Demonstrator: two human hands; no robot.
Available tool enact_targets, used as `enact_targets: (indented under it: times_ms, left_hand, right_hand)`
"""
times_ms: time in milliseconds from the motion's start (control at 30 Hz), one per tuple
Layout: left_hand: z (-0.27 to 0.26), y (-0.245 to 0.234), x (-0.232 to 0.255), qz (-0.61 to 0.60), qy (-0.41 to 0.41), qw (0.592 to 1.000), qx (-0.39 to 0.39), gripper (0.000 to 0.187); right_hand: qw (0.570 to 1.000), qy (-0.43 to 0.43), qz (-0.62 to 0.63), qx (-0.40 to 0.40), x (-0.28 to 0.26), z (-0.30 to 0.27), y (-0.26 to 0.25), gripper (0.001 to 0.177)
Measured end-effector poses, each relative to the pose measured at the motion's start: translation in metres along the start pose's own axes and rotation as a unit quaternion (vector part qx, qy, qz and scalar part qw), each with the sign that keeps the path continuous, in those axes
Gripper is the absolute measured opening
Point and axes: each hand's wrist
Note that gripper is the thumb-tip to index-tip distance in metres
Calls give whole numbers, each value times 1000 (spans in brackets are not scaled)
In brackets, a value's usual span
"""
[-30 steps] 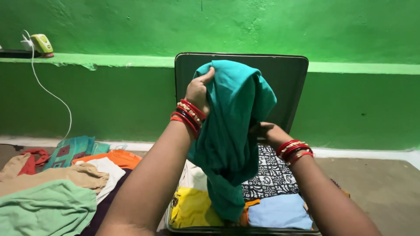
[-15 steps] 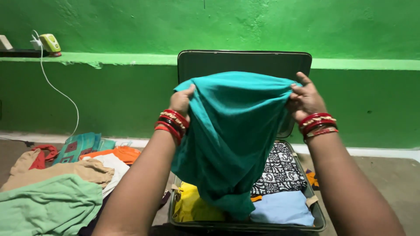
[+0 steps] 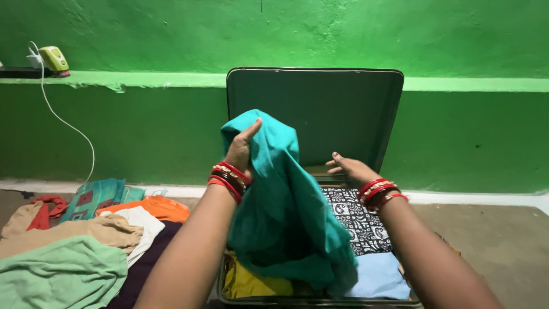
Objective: The person folds various garments and places them into an open suitcase. They handle a yellow cloth, a teal shirt, a light green top, beige pants, and a white cloth, arranging each item neatly inside the suitcase.
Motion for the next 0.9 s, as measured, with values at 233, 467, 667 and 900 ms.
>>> enact_targets:
  times_ms: [233, 467, 667, 900]
  left_hand:
    - [-12, 35, 3, -9, -30, 995, -96, 42]
    - [-21, 30, 13, 77, -75, 990, -89, 51]
    - [-17, 21, 13, 150, -118, 980, -49, 58]
    - [-6, 1, -5, -95, 2, 991, -90, 23]
  right_hand:
    - [968, 7, 121, -222, 10, 9, 93, 71]
    - [941, -36, 122, -313, -11, -31, 119, 69]
    - [937, 6, 152, -314, -16, -33, 96, 70]
    - [955, -78, -51, -283, 45, -5, 81, 65]
Point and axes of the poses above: each hand's wrist, its own z-axis towards the middle knuckle, its own y-axis out of the palm, x = y × z, and after that the axes turned 12 degrees about y, right-handed
